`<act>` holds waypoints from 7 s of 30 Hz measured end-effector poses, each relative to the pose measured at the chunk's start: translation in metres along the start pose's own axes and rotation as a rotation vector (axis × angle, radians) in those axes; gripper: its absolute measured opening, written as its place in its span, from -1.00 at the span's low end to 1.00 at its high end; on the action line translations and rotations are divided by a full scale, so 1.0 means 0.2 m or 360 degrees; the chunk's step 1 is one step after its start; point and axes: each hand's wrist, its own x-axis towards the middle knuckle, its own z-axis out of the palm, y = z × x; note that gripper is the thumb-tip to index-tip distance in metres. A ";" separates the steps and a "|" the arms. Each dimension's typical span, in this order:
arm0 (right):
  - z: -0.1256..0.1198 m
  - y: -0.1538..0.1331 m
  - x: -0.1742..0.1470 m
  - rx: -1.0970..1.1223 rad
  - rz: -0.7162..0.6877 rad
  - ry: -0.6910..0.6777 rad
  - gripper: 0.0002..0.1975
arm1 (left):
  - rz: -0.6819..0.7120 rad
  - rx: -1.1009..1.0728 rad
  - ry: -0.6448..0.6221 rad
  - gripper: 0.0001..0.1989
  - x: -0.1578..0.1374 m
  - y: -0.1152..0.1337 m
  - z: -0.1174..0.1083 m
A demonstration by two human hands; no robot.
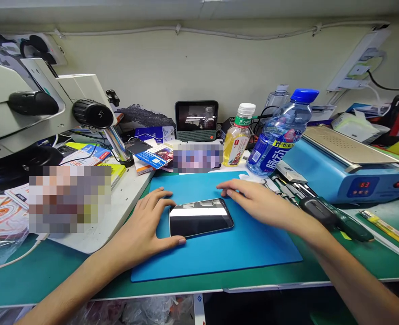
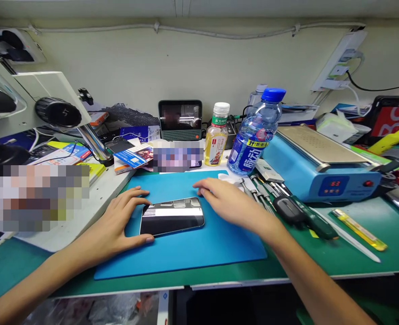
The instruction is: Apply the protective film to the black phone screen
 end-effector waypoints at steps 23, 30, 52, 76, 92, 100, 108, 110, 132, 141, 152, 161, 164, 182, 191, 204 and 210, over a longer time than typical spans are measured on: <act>0.30 -0.03 -0.40 -0.0536 -0.0537 0.0923 -0.84 | -0.0054 -0.0027 -0.0031 -0.37 -0.01 -0.02 0.01; 0.29 -0.04 -0.38 -0.0578 -0.0514 0.0883 -0.79 | -0.0040 -0.0047 0.0003 -0.38 -0.01 -0.01 0.01; 0.29 0.00 -0.33 -0.0510 -0.0246 0.0539 -0.54 | -0.0085 -0.0117 0.0014 -0.37 0.00 -0.01 0.01; 0.27 -0.02 -0.38 -0.0469 -0.0736 0.0855 -0.77 | -0.0043 -0.0049 -0.0094 -0.34 0.00 -0.02 -0.01; 0.29 0.00 -0.35 -0.0510 -0.0495 0.0664 -0.67 | -0.0024 -0.0064 -0.0053 -0.34 0.00 -0.02 0.00; 0.30 0.01 -0.32 -0.0618 -0.0276 0.0450 -0.49 | 0.0010 -0.0048 -0.0063 -0.35 0.00 -0.02 -0.01; 0.30 0.01 -0.29 -0.0625 -0.0244 0.0456 -0.48 | 0.0005 -0.0028 -0.0055 -0.36 0.00 -0.02 0.00; 0.30 0.01 -0.31 -0.0585 -0.0289 0.0530 -0.54 | -0.0008 -0.0031 -0.0050 -0.36 0.00 -0.02 0.00; 0.30 -0.01 -0.31 -0.0665 -0.0312 0.0580 -0.53 | -0.0002 -0.0093 -0.0004 -0.41 0.00 0.00 -0.01; 0.28 -0.02 -0.36 -0.0709 -0.0720 0.0864 -0.71 | -0.0019 -0.0133 0.0006 -0.38 0.00 0.00 -0.01; 0.27 -0.03 -0.38 -0.0598 -0.0781 0.0946 -0.80 | -0.0019 -0.0158 0.0027 -0.39 0.00 0.01 -0.02; 0.29 0.00 -0.36 -0.0571 -0.0590 0.0896 -0.79 | -0.0045 -0.0133 -0.0047 -0.38 0.00 0.01 -0.03; 0.30 0.01 -0.36 -0.0647 -0.0545 0.0861 -0.66 | -0.0031 -0.0125 -0.0031 -0.37 0.00 0.01 -0.03; 0.28 -0.02 -0.37 -0.0676 -0.0661 0.0877 -0.75 | -0.0037 -0.0102 -0.0030 -0.36 0.00 0.00 -0.01; 0.28 -0.02 -0.37 -0.0661 -0.0693 0.0913 -0.78 | -0.0026 -0.0124 -0.0023 -0.37 0.00 0.00 -0.01; 0.29 -0.02 -0.36 -0.0706 -0.0706 0.0840 -0.79 | -0.0001 -0.0178 0.0003 -0.41 0.01 -0.01 -0.01; 0.29 -0.03 -0.36 -0.0672 -0.0686 0.0822 -0.76 | -0.0030 -0.0196 0.0008 -0.37 0.01 -0.01 -0.01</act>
